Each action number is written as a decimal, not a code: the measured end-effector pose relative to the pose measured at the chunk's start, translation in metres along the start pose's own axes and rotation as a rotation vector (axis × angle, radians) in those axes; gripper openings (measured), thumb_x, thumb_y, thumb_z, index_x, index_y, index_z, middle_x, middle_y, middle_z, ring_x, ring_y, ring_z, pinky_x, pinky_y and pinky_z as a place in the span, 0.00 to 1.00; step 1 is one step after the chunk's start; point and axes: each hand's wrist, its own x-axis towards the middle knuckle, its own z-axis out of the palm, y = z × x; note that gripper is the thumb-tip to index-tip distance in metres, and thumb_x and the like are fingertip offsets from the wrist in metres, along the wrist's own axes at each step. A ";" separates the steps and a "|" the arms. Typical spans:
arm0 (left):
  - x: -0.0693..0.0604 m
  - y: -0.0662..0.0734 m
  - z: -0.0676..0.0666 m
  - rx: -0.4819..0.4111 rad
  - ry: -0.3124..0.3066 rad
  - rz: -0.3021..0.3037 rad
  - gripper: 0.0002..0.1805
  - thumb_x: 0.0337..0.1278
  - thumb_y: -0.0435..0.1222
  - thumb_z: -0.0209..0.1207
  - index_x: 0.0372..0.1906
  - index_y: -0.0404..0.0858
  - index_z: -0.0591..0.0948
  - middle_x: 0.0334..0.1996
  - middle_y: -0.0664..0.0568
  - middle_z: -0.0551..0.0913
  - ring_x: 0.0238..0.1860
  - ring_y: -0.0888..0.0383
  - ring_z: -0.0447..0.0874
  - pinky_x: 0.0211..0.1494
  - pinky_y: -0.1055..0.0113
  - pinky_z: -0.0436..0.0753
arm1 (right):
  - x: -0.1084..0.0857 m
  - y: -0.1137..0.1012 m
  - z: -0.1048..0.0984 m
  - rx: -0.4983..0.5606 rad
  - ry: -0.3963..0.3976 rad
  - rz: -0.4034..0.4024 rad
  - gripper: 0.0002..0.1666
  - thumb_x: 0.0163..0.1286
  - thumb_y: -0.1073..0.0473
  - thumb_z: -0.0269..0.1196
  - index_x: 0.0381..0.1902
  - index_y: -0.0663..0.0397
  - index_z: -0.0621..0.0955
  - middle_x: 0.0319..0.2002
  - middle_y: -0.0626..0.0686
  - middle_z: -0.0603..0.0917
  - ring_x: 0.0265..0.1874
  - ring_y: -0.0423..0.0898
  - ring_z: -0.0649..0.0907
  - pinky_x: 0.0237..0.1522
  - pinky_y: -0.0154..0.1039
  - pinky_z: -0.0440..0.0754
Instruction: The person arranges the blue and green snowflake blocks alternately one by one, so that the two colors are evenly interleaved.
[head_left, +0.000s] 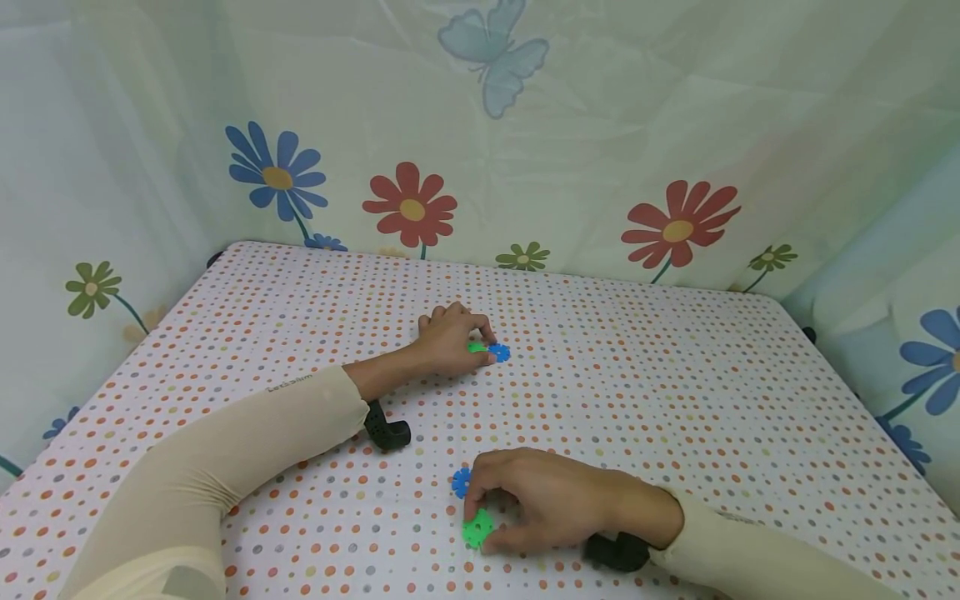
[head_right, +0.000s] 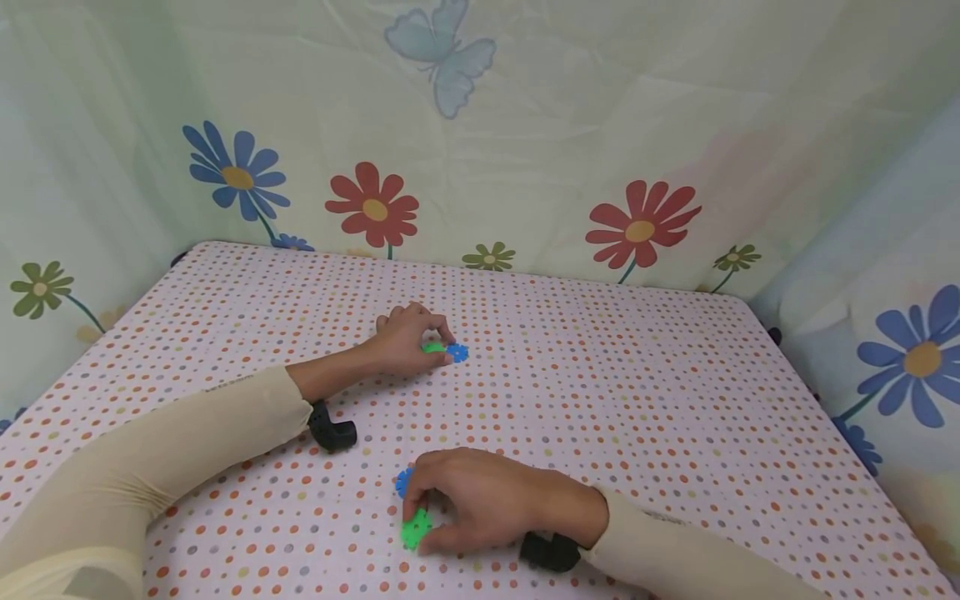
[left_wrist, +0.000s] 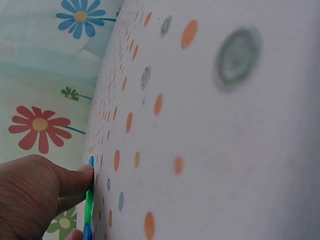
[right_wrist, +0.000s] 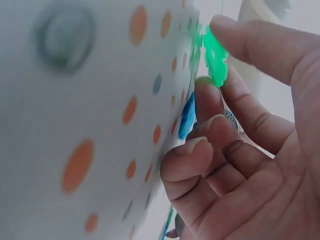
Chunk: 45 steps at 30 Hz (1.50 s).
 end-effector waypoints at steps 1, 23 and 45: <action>0.000 0.000 0.000 0.001 -0.001 0.000 0.11 0.58 0.52 0.65 0.45 0.57 0.83 0.56 0.49 0.72 0.58 0.47 0.64 0.55 0.49 0.61 | 0.000 0.001 0.000 0.002 0.013 -0.001 0.10 0.65 0.49 0.68 0.43 0.36 0.81 0.39 0.33 0.77 0.34 0.30 0.73 0.41 0.24 0.74; -0.001 0.000 0.000 0.006 0.004 -0.001 0.12 0.59 0.51 0.65 0.45 0.57 0.83 0.56 0.48 0.72 0.58 0.46 0.65 0.56 0.49 0.62 | -0.004 0.021 -0.016 0.146 0.179 0.250 0.10 0.68 0.63 0.62 0.43 0.45 0.86 0.31 0.39 0.82 0.18 0.30 0.68 0.23 0.27 0.70; -0.001 0.002 -0.001 0.009 0.006 -0.005 0.11 0.58 0.52 0.66 0.45 0.57 0.83 0.55 0.48 0.72 0.57 0.46 0.65 0.56 0.49 0.62 | -0.003 0.030 -0.022 0.143 0.226 0.327 0.15 0.63 0.55 0.70 0.48 0.46 0.82 0.28 0.41 0.81 0.22 0.34 0.72 0.26 0.30 0.73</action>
